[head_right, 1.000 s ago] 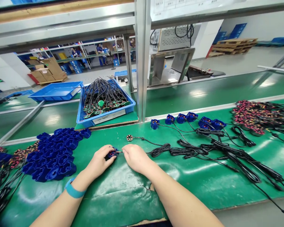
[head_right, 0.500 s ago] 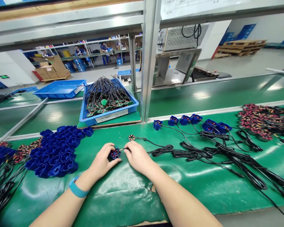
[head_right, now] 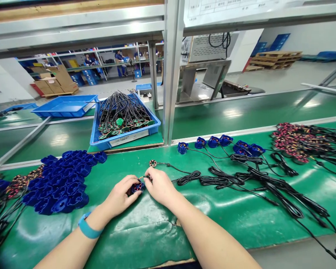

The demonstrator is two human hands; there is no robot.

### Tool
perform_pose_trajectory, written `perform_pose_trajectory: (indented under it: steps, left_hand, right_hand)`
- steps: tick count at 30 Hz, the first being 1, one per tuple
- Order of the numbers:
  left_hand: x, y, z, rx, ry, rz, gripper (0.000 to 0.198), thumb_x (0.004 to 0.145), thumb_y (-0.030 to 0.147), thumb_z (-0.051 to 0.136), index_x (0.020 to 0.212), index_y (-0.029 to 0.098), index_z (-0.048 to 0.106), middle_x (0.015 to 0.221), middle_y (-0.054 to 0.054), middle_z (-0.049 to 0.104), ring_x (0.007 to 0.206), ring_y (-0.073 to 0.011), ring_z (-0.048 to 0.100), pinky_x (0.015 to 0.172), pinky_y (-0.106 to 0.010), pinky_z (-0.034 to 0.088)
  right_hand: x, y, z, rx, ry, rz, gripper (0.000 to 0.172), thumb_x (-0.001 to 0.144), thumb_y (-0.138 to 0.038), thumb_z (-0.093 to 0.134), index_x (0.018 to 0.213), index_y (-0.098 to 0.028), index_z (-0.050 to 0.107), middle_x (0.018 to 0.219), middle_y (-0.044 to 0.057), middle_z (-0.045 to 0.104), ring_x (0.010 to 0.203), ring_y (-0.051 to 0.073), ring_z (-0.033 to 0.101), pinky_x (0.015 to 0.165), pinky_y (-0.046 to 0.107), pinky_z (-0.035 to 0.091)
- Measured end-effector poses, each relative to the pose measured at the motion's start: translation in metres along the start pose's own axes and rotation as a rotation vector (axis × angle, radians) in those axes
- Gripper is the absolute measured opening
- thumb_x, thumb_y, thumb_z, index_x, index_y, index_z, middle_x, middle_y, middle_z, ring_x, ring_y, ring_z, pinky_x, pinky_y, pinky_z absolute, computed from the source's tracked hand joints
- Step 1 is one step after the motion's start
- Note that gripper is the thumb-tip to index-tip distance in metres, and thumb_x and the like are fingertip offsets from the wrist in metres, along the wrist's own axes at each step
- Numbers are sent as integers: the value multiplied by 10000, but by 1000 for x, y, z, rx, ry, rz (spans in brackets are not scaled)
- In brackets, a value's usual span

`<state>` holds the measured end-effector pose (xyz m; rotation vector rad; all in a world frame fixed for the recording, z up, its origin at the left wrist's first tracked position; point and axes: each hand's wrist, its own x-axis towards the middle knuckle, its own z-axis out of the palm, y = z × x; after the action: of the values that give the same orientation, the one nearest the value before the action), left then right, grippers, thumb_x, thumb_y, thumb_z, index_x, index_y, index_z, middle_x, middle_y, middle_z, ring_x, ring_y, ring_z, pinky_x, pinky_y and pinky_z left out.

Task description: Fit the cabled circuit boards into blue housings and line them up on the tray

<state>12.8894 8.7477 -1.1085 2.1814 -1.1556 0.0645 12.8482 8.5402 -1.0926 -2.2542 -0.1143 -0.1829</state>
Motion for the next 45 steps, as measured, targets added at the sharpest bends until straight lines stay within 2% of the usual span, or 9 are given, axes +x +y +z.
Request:
perform_pose_trajectory:
  steps: [6,11,14,19,26,31,38,45]
  left_hand:
    - [-2,-6,10,145,91,-11,390,885,427,690,1190,212,575,1103,-82,684,982,-218,687,845,-349,599]
    - [-3,-10,14,221,141,46,372,900,468,641,1176,218,634,1144,-93,693,934,-206,716,804,-323,618]
    - [-2,-8,13,235,142,42,368,901,454,649,1176,209,649,1157,-105,685,931,-213,717,788,-324,622]
    - [-1,-4,9,158,54,9,368,917,378,658,1252,233,619,1161,-93,666,994,-212,688,860,-342,604]
    - [0,-1,9,53,80,-3,318,918,252,622,1233,213,621,1108,-94,651,991,-199,661,884,-344,583]
    - [0,-1,11,8,69,-29,319,923,244,616,1241,222,613,1102,-87,640,993,-192,643,892,-343,572]
    - [0,0,11,5,71,-25,308,907,232,627,1214,207,617,1066,-86,640,972,-199,638,870,-349,568]
    - [1,1,13,2,95,-28,283,895,223,636,1177,207,627,1057,-81,649,964,-194,645,861,-336,567]
  right_hand:
    - [-4,-4,8,151,-37,162,80,871,-204,579,793,-198,565,705,3,644,647,144,582,612,254,413]
    - [-4,-3,12,324,-106,289,99,860,-192,518,767,-199,553,668,-12,627,542,111,543,518,231,384]
    - [-5,-5,14,538,-135,379,36,851,-214,524,884,-208,535,628,-55,590,431,86,477,431,213,348]
    - [-5,-10,15,714,-154,441,296,825,-307,589,1079,-193,487,661,-60,607,428,93,494,374,202,341]
    - [-3,-6,10,773,-203,428,534,777,-411,685,1188,-139,481,674,-28,659,430,76,478,408,198,339]
    - [-1,-2,10,775,-216,424,631,744,-485,720,1209,-120,499,685,-3,689,423,72,465,410,201,324]
    - [2,-4,5,711,-262,420,521,717,-478,730,1068,-112,613,683,15,697,436,58,429,421,200,283]
    - [3,-4,5,671,-249,412,458,709,-419,742,1026,-112,622,652,6,685,446,64,422,427,202,281]
